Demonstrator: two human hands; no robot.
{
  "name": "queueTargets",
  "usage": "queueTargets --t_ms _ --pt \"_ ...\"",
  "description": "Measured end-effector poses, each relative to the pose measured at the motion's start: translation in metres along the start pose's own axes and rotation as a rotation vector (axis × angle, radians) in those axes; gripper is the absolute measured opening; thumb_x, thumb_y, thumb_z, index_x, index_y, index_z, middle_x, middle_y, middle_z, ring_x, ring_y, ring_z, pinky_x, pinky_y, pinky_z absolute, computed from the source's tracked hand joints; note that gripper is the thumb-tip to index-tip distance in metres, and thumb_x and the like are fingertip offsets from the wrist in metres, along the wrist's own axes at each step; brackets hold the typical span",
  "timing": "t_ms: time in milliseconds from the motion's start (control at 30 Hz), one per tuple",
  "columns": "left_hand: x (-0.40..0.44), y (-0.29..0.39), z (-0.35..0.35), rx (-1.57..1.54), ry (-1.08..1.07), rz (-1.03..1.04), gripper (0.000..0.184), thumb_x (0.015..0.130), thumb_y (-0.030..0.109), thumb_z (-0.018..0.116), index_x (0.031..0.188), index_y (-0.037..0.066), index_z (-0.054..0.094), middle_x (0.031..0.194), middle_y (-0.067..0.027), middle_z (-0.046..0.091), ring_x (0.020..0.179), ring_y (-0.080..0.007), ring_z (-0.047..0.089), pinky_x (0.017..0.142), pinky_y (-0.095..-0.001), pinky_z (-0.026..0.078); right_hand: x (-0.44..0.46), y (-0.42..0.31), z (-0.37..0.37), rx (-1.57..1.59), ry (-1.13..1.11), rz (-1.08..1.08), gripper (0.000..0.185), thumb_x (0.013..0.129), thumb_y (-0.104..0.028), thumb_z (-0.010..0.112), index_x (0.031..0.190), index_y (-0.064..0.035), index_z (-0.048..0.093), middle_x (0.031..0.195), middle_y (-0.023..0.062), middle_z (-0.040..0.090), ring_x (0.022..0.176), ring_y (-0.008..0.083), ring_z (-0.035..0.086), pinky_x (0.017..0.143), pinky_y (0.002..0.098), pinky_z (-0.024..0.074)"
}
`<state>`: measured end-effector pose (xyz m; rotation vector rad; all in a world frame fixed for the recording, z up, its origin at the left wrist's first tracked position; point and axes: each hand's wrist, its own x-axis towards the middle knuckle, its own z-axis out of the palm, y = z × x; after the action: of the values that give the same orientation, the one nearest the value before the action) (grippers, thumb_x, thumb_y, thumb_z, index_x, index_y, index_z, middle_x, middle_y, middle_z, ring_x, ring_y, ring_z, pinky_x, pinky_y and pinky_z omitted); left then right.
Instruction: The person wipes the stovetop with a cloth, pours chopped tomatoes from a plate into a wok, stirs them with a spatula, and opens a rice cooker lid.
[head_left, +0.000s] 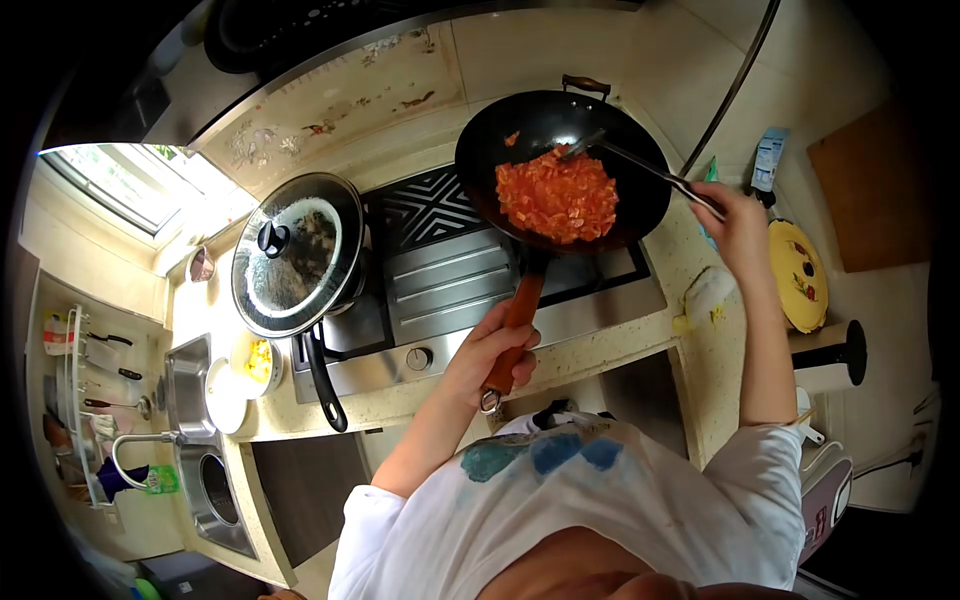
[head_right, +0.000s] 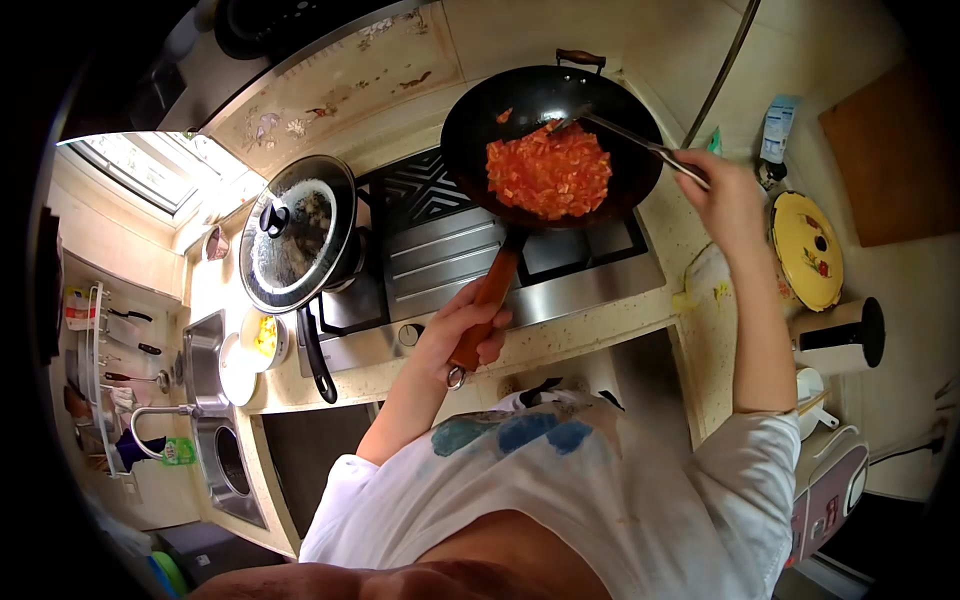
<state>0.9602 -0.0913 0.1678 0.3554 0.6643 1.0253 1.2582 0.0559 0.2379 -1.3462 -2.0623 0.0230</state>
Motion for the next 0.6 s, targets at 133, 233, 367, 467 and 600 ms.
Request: queueTargets --t_ms 133,233,367,467,600 --pt "0.011 0.002 -0.004 0.050 0.023 -0.003 0.042 0.080 0.007 0.053 0.119 0.010 0.039 0.077 -0.0073 0.049 0.048 -0.0143 0.045 0.041 -0.0241 0.032 -0.016 -0.001 -0.005 0.074 -0.048 0.078 0.021 0.073 -0.010 0.064 0.094 -0.0051 0.062 0.079 0.0142 0.063 0.071 0.0259 0.062 0.063 0.0315 0.0470" --pt "0.013 0.003 -0.006 0.015 0.022 -0.026 0.042 0.078 0.004 0.053 0.118 0.011 0.040 0.075 -0.0069 0.049 0.048 -0.0162 0.047 0.041 -0.0265 0.034 -0.026 0.006 0.004 0.114 -0.056 0.131 0.021 0.073 -0.009 0.064 0.093 -0.0035 0.062 0.079 0.0142 0.064 0.071 0.0256 0.063 0.063 0.0309 0.0468" --pt "0.014 0.000 -0.008 -0.035 0.023 -0.029 0.048 0.079 0.005 0.052 0.124 0.013 0.038 0.077 -0.0076 0.049 0.048 -0.0157 0.046 0.041 -0.0256 0.034 -0.040 0.003 0.006 0.225 -0.058 0.196 0.020 0.074 -0.007 0.063 0.094 -0.0016 0.061 0.081 0.0120 0.065 0.074 0.0194 0.063 0.066 0.0286 0.0473" --pt "0.014 0.002 -0.010 -0.035 -0.018 -0.053 0.045 0.081 0.008 0.051 0.124 0.014 0.038 0.081 -0.0071 0.048 0.048 -0.0134 0.044 0.041 -0.0230 0.033 -0.058 -0.005 0.023 0.346 -0.062 0.236 0.021 0.075 -0.007 0.064 0.094 -0.0008 0.060 0.082 0.0079 0.065 0.074 0.0128 0.060 0.067 0.0244 0.0469" --pt "0.013 0.004 -0.005 0.019 -0.046 -0.040 0.045 0.084 0.009 0.048 0.127 0.012 0.034 0.085 -0.0073 0.045 0.048 -0.0093 0.040 0.039 -0.0203 0.032 -0.091 -0.009 0.023 0.883 -0.034 0.556 0.027 0.080 -0.017 0.064 0.102 -0.0021 0.058 0.080 0.0036 0.063 0.067 0.0093 0.057 0.058 0.0210 0.0440"
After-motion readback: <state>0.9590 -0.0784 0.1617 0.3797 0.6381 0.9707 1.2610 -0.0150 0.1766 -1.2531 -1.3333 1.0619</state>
